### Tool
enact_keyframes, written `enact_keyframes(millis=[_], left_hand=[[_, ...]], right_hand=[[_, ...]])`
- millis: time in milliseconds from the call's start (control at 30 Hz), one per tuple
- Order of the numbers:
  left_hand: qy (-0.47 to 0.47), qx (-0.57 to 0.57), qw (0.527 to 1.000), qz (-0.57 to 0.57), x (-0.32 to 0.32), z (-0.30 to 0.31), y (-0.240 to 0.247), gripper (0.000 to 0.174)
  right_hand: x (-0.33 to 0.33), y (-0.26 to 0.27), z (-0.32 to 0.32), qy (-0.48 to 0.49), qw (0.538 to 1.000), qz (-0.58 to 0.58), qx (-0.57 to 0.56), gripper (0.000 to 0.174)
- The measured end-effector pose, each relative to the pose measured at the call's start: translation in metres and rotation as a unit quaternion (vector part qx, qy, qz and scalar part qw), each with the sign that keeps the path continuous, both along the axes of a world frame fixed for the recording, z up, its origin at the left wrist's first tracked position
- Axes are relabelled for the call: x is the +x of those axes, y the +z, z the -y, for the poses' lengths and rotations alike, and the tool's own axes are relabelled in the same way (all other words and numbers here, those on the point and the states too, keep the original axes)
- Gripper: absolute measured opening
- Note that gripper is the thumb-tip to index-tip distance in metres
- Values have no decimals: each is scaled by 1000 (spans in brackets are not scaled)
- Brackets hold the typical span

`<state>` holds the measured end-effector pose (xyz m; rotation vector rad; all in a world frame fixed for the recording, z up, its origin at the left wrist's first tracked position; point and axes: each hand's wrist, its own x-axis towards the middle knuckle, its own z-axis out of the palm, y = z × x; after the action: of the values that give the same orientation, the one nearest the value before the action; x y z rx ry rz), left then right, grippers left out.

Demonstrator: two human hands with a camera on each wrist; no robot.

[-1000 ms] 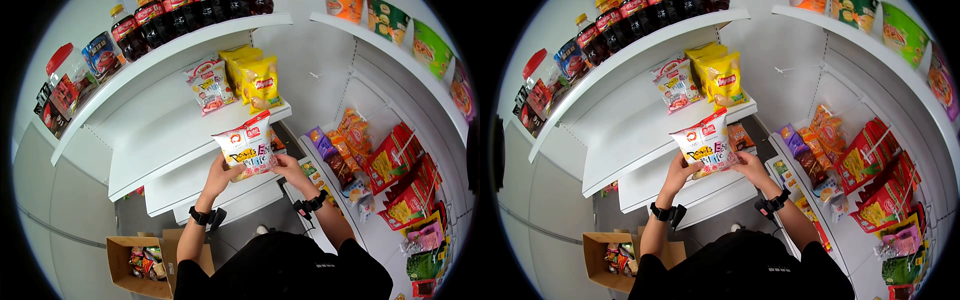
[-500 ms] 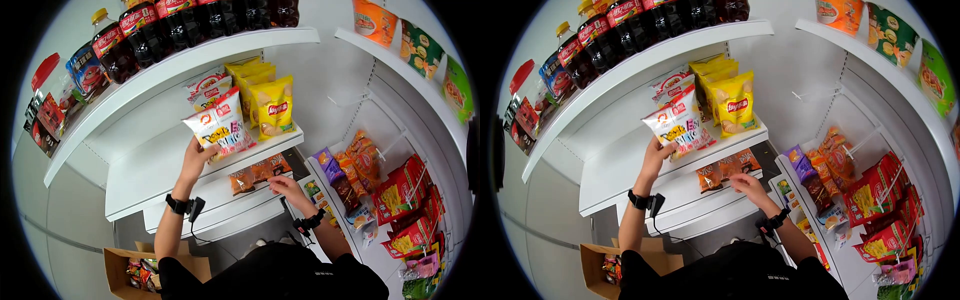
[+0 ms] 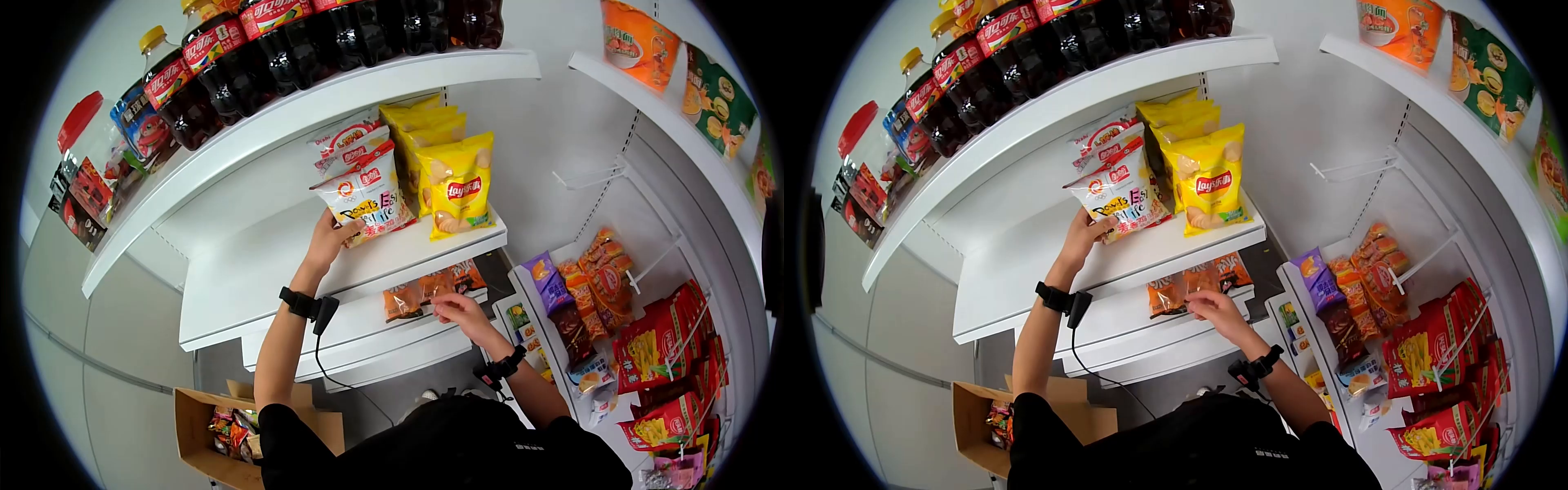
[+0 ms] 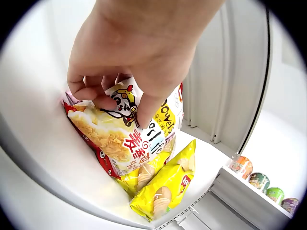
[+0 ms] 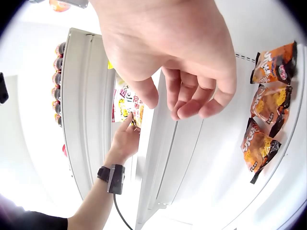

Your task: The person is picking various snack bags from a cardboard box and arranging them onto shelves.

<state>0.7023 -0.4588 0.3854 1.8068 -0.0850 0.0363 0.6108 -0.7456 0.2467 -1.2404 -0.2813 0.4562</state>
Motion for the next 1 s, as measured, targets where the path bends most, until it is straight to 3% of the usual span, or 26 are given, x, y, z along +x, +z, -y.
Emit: enact_keyframes(millis=[600,800,1000], left_hand=[[58,16,998,18,-24,-2,-4,65],[187,58,980,40,-80,0,0,62],[241,-53,968,50,-161,-5,-59,49]], right_hand=[[-5,-2,0,11,1000,-17,-4,24],[-9,-4,-5,35,999,-36,-9,24],[-17,-33,-20,89,993,-77,7,24]])
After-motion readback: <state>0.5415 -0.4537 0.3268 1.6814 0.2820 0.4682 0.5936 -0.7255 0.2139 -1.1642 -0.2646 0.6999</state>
